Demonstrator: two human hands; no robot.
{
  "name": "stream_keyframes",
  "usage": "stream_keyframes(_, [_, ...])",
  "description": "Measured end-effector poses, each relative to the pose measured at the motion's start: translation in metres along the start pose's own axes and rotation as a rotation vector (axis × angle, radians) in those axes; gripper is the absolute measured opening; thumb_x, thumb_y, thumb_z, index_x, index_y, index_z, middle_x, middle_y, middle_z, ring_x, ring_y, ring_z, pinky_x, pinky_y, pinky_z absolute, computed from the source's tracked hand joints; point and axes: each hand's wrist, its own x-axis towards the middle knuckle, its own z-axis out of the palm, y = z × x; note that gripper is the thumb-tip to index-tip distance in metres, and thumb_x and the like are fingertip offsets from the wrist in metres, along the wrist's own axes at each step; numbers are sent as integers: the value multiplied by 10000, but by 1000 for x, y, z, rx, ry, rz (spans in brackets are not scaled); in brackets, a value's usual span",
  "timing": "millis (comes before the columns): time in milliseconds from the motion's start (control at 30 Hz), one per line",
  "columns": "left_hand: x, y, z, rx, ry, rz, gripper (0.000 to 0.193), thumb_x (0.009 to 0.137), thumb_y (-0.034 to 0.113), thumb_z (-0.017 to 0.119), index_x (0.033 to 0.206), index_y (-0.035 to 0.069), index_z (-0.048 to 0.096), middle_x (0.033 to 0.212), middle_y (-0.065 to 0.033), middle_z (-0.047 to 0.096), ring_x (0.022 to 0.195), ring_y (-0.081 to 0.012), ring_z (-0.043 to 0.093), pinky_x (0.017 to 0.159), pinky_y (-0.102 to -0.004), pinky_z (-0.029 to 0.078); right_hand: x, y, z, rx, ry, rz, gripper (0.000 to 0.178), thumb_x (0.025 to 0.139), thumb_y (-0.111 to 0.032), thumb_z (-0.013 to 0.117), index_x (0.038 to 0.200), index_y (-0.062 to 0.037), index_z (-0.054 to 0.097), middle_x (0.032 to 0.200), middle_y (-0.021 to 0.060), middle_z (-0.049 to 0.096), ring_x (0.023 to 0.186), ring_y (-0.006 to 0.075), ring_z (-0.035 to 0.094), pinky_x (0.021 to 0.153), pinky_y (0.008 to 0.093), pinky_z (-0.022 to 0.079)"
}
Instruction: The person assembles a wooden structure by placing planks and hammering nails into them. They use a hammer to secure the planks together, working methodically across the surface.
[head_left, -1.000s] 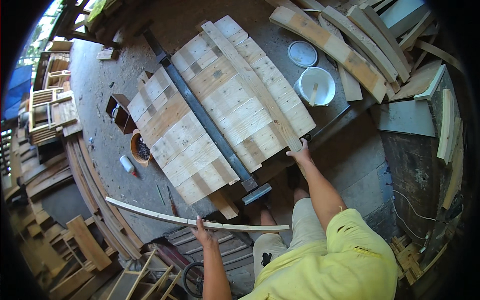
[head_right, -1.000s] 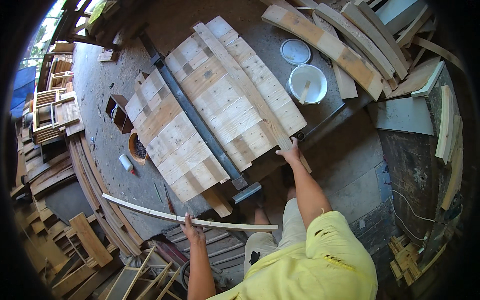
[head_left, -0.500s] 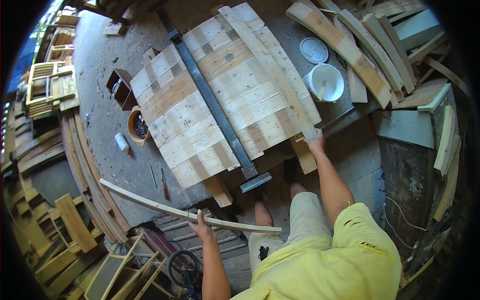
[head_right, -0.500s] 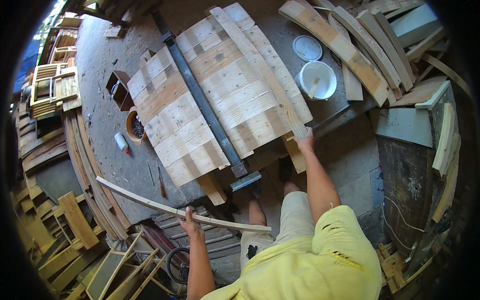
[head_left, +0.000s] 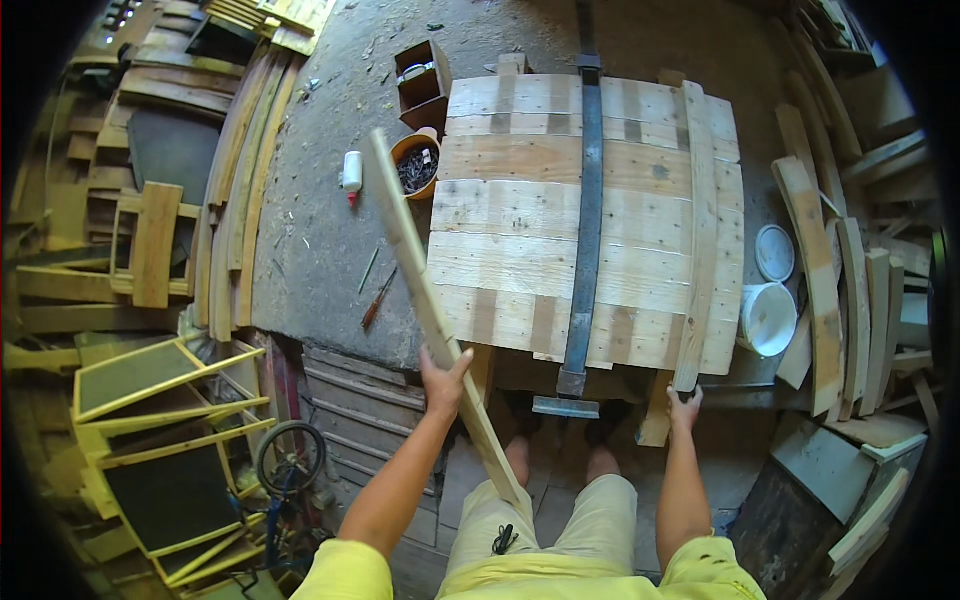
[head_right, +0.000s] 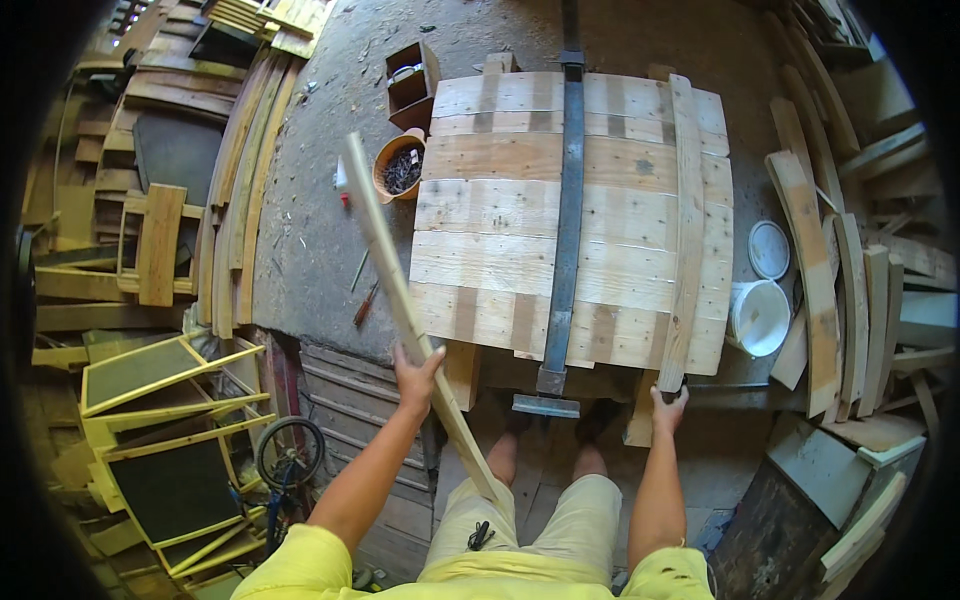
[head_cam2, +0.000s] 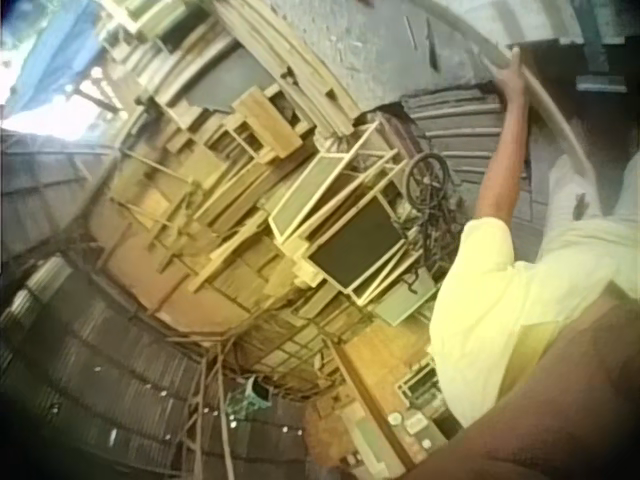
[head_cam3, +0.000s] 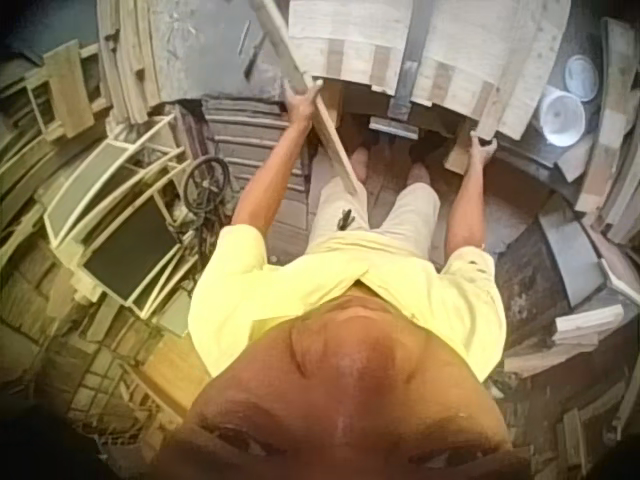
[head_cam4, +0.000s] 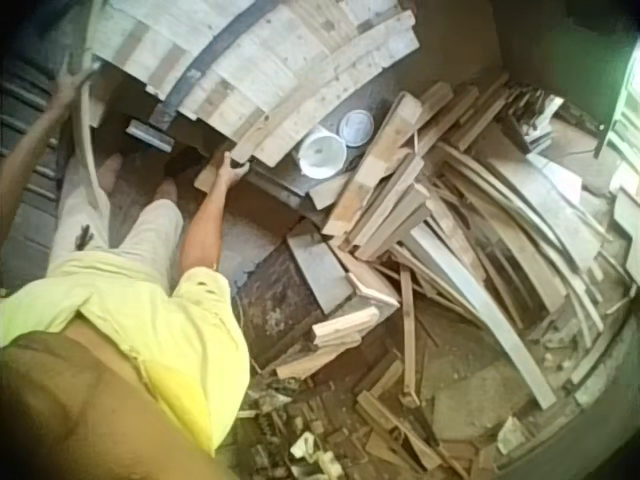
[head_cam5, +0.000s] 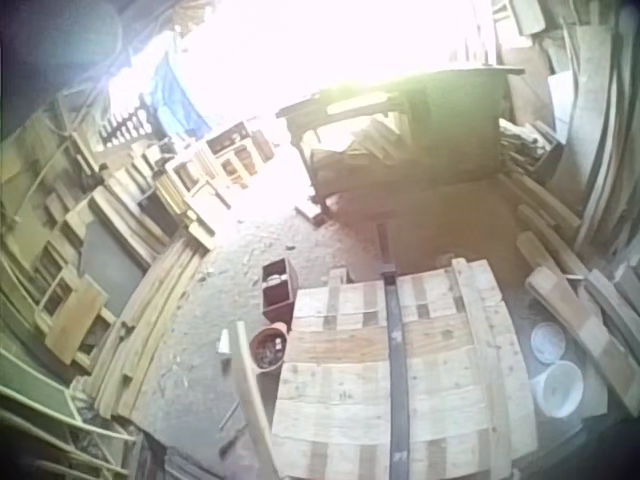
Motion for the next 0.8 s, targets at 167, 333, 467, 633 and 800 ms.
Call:
stream_keyframes(167, [78, 6, 47, 80, 4, -23, 732, 709, 240, 853, 1293, 37, 461, 1161, -174, 568, 1085, -309, 566, 934, -410, 460, -103, 12, -32, -209, -156, -106, 657, 765, -266, 796, 1307, -25, 513, 1243, 204, 582, 1131, 326, 565, 971, 409, 443])
stream_keyframes(333, [135, 1, 80, 523, 53, 43, 796, 679, 336, 846, 1321, 58, 465, 1165, -181, 471, 1063, -395, 557, 902, -475, 479, -183, 65, -67, -407, -267, -4, 584, 737, -243, 799, 1217, -5, 568, 1150, 176, 610, 1115, 322, 560, 982, 416, 437])
stream_keyframes(467, [178, 13, 107, 527, 25, 14, 802, 661, 369, 859, 1312, 80, 490, 1177, -174, 443, 1058, -393, 565, 897, -481, 481, -219, 138, -90, -486, -242, 9, 510, 763, -176, 778, 1200, -9, 574, 997, 131, 632, 844, 229, 613, 721, 370, 516])
stream_keyframes(633, [224, 26, 122, 609, 11, 26, 817, 701, 371, 840, 1342, 41, 457, 1203, -196, 438, 1070, -399, 558, 904, -482, 496, -275, 183, -83, -361, -298, 174, 435, 811, -130, 741, 1201, -24, 578, 909, 88, 634, 623, 127, 569, 472, 297, 464])
stream_keyframes(800, [268, 39, 148, 646, -13, 91, 825, 713, 376, 836, 1348, 31, 439, 1251, -227, 427, 1186, -410, 503, 942, -476, 483, -328, 190, -66, -321, -247, 255, 421, 830, -159, 735, 1201, -27, 586, 951, 77, 648, 676, 141, 595, 519, 296, 499])
